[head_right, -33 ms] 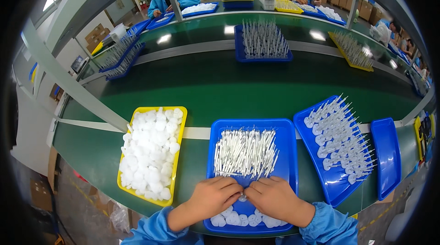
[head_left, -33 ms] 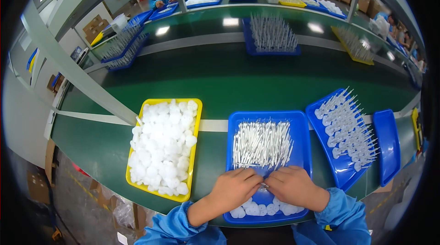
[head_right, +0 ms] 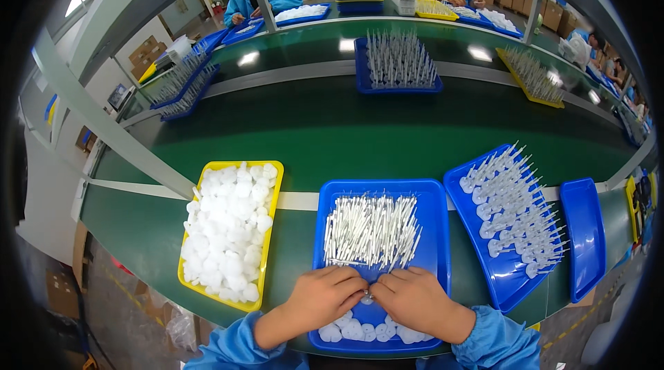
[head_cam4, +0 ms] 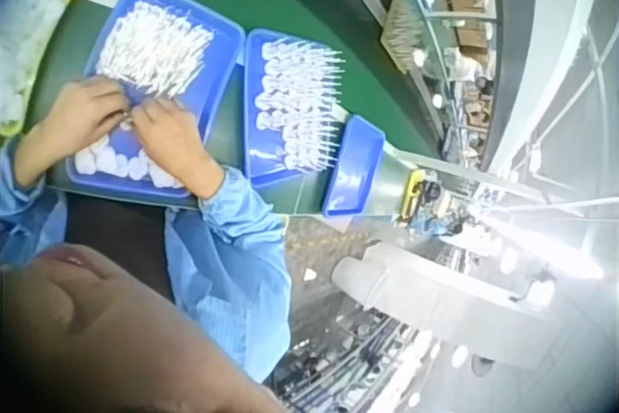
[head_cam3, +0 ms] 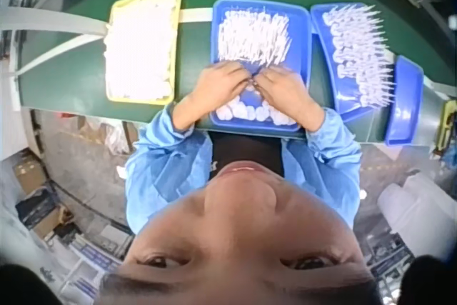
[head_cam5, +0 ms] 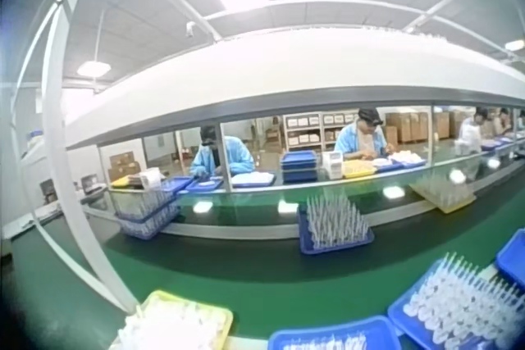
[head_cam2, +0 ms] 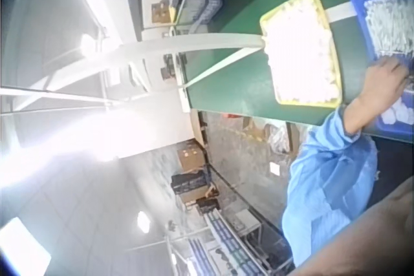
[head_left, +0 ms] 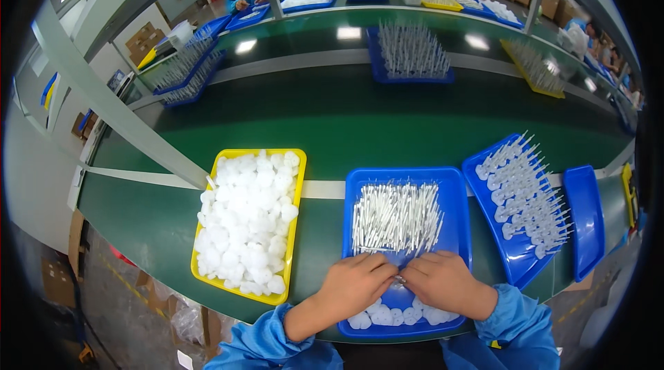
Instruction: The person repeatedly picks a white cotton tip from a yellow tray and a white stick from a blue tray, inserts the stick into the cotton tip, and places the assembled cotton bud into a blue tray. The process is repeated continuously throughout the clip.
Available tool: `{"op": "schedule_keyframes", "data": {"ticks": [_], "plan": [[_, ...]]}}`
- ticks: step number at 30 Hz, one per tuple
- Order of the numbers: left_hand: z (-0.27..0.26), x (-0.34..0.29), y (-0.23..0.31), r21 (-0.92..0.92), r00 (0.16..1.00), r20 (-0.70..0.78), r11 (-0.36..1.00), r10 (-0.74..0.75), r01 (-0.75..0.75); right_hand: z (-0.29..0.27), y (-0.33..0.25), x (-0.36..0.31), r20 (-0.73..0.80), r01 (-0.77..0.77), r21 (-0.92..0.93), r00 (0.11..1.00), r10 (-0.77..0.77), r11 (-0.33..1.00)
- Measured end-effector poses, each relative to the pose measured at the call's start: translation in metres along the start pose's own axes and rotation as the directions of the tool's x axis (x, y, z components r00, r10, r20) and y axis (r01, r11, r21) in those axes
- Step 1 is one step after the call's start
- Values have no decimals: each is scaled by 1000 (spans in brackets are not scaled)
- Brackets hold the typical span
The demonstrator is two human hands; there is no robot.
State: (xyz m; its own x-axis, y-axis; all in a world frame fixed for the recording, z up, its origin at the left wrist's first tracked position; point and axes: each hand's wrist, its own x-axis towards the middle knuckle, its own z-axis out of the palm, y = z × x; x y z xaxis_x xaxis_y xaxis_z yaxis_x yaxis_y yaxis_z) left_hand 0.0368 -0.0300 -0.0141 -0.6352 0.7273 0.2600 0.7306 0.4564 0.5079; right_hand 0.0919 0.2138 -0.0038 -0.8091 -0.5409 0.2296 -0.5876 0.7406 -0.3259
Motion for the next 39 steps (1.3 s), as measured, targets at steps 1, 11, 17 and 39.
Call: {"op": "schedule_keyframes", "data": {"ticks": [1, 11, 17, 39], "plan": [[-1, -1, 1, 8, 1000, 6, 1000, -13, 13, 1, -1, 1, 16, -1, -32, 1000, 2, 999], [-7, 9, 9, -53, 999, -52, 998, 17, -20, -12, 0, -17, -236, -108, 72, 964, 122, 992], [9, 0, 7, -116, 995, -101, 993, 1, -13, -38, -4, -128, -422, -460, 228, 748, 513, 858], [-3, 5, 9, -111, 999, -38, 994, 5, -9, -56, 32, -161, -559, -768, 57, 505, 658, 638]]}}
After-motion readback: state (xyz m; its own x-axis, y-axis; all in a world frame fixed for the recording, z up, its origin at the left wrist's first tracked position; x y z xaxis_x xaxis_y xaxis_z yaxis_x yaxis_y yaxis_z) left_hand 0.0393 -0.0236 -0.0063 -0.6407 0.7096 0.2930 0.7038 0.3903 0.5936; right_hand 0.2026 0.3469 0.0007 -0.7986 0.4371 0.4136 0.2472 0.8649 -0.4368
